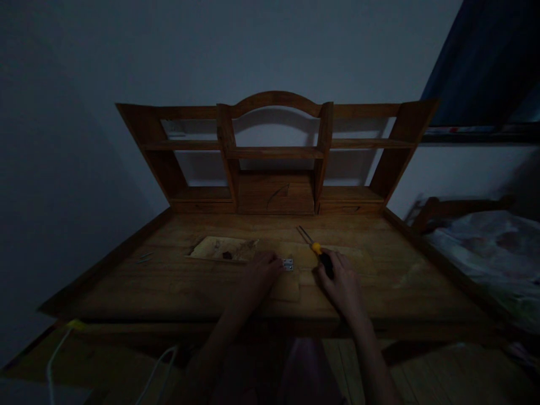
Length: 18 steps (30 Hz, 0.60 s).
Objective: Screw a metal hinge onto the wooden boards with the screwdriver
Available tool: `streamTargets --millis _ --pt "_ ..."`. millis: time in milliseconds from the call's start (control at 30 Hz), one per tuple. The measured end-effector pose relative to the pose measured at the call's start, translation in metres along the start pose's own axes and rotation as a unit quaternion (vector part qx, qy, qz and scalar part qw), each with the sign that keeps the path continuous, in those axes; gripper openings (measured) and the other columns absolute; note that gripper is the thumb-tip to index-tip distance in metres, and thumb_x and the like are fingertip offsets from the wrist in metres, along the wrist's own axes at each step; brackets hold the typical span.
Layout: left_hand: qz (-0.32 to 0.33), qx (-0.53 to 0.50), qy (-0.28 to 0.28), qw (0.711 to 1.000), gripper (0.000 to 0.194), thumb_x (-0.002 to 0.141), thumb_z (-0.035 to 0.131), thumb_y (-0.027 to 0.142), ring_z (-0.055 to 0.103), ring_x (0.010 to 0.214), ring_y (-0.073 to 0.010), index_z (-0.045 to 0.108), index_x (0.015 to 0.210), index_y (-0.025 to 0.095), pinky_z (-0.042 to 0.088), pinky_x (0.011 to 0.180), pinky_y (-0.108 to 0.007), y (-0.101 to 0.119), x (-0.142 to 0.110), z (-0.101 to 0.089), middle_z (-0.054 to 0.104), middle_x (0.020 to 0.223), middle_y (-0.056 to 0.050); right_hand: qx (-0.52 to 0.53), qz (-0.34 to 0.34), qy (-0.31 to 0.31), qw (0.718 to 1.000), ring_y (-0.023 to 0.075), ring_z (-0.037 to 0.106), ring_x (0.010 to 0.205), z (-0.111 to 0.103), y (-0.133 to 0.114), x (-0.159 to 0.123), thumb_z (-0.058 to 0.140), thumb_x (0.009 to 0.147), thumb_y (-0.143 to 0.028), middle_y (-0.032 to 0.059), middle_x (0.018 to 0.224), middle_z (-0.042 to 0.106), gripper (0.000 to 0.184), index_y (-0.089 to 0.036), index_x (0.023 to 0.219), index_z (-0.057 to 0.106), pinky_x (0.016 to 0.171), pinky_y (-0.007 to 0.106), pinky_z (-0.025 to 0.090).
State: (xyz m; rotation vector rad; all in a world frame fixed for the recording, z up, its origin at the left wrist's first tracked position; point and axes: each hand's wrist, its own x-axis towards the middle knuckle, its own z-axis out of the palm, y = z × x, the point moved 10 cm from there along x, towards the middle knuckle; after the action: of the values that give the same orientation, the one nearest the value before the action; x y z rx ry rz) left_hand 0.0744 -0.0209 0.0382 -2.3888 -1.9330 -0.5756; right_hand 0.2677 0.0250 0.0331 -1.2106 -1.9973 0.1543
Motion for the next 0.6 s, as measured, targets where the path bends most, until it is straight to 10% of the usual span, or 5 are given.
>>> streamTargets --millis 600 --pt "0.021 0.004 -0.010 1.000 0.026 0.093 0.049 0.012 0.054 0.105 -0.0225 0.063 0.113 0.020 0.043 0.091 -0.034 -0.0002 -0.0084 -0.0005 0.061 0.114 -0.008 0.008 -0.009 0.018 1.000 0.0272 0.059 0.105 -0.0021 -0.0011 0.0002 0.047 0.088 -0.026 0.0115 0.112 0.064 0.038 -0.022 0.124 0.056 0.087 0.043 0.049"
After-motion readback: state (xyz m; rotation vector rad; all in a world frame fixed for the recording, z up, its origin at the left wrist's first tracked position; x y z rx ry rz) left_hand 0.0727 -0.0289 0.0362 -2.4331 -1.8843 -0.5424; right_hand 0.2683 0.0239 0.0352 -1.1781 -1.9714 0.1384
